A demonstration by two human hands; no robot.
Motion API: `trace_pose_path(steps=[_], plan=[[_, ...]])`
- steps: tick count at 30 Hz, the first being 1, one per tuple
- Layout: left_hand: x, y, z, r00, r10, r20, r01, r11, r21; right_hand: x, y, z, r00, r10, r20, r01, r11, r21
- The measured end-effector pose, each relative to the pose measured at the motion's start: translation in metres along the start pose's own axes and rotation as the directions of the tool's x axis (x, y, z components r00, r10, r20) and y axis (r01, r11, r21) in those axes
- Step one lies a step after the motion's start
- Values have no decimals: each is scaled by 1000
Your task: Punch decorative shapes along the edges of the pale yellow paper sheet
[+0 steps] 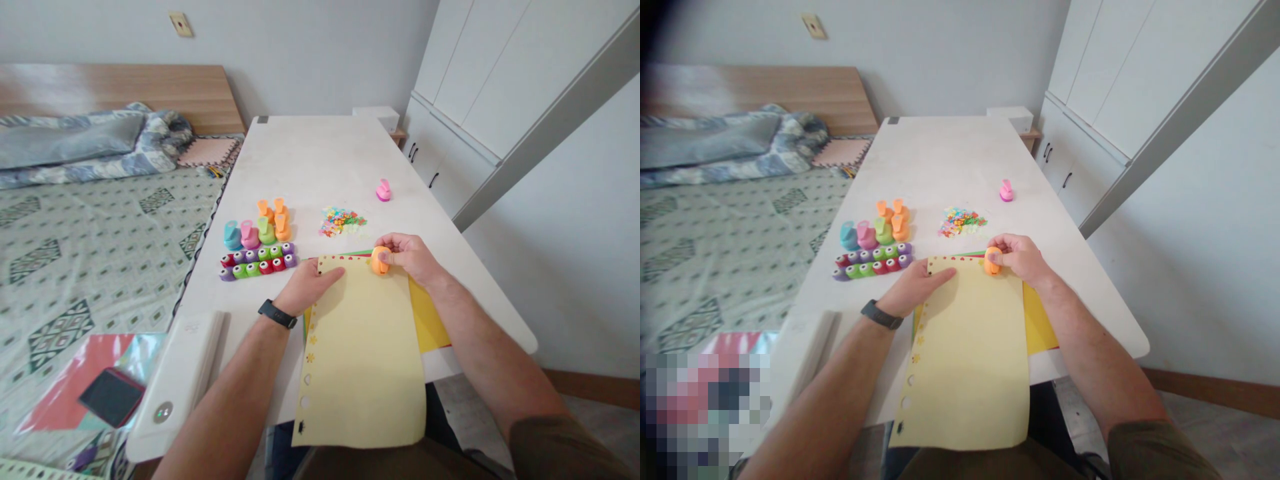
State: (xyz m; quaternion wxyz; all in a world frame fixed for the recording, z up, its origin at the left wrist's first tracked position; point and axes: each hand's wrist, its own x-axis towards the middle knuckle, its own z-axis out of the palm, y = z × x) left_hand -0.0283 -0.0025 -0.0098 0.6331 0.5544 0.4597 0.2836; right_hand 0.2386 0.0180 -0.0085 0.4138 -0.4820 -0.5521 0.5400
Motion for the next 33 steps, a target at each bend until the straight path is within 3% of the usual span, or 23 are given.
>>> trace_pose_path(steps=[11,15,21,33], plan=[[1,-1,0,1000,-22,-7,22,999,-26,-4,-8,-2,999,-15,34,14,1000,15],[0,0,0,1000,-25,-3,24,999,-38,-1,-6,-5,996,-37,-82,44,996,83],[1,-2,-1,1000,-26,-11,26,999,-27,9,2,-10,946,-119,-302,159,981,109],[1,-2,-2,1000,-5,-3,5,1000,-13,17,5,-10,898,-13,-439,179,923,340]])
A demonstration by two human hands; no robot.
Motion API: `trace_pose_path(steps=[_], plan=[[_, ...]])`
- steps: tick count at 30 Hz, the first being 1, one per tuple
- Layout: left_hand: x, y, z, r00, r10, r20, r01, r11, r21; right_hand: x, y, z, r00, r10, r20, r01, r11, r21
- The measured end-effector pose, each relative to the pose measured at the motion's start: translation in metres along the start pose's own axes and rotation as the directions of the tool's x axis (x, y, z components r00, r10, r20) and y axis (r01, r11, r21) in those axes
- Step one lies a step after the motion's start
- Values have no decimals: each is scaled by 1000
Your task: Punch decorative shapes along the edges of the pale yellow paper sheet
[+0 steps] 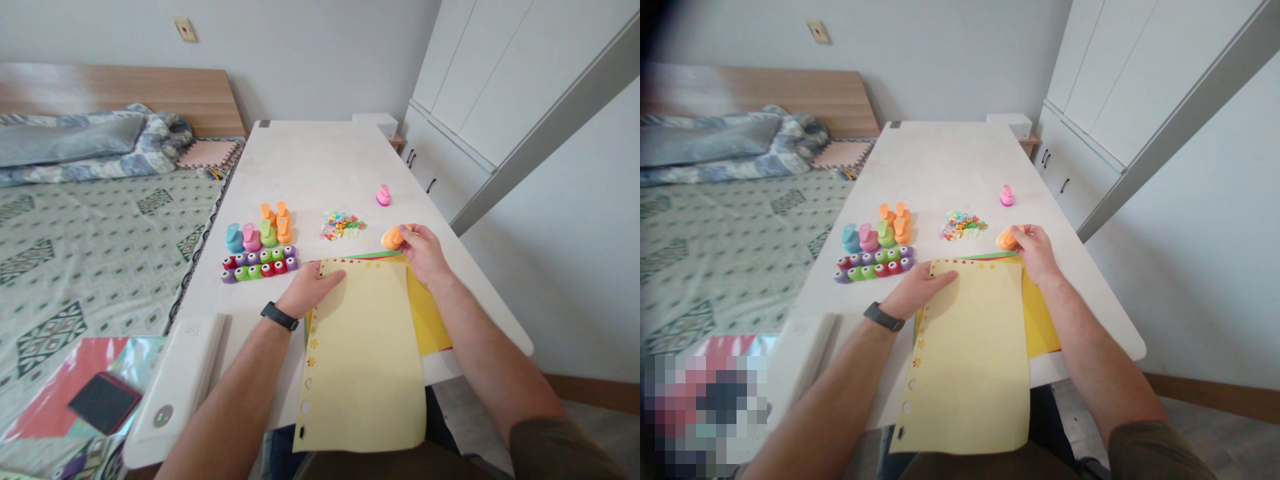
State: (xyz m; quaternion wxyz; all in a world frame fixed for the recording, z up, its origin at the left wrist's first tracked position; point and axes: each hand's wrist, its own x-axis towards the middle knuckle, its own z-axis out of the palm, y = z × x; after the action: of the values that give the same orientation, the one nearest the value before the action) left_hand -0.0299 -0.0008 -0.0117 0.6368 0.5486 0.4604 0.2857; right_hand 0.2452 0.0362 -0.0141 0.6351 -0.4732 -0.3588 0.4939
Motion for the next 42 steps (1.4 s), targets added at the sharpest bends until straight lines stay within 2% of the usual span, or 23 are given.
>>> trace_pose_path(steps=[6,15,20,25,29,33,38,42], plan=[[0,0,-1,1000,0,-1,0,1000,1,4,-1,-2,1000,22,6,-22,996,84],[-1,0,0,1000,15,2,-15,1000,-5,7,0,-5,989,137,55,-143,978,149],[-4,2,-2,998,35,51,-36,999,15,9,3,-4,994,109,2,-109,987,116],[-4,1,-5,993,56,108,-71,988,141,9,6,-5,994,107,-18,-105,989,103],[-4,3,-7,981,151,124,-180,947,266,9,7,-5,995,95,-25,-92,991,95],[-3,7,-9,957,221,188,-271,912,309,8,7,-4,996,86,-30,-84,994,69],[-3,8,-9,967,190,167,-236,917,320,11,10,-8,999,37,-33,-36,999,34],[-5,10,-9,976,155,152,-198,923,331,17,15,-13,993,-68,-100,59,994,-92]])
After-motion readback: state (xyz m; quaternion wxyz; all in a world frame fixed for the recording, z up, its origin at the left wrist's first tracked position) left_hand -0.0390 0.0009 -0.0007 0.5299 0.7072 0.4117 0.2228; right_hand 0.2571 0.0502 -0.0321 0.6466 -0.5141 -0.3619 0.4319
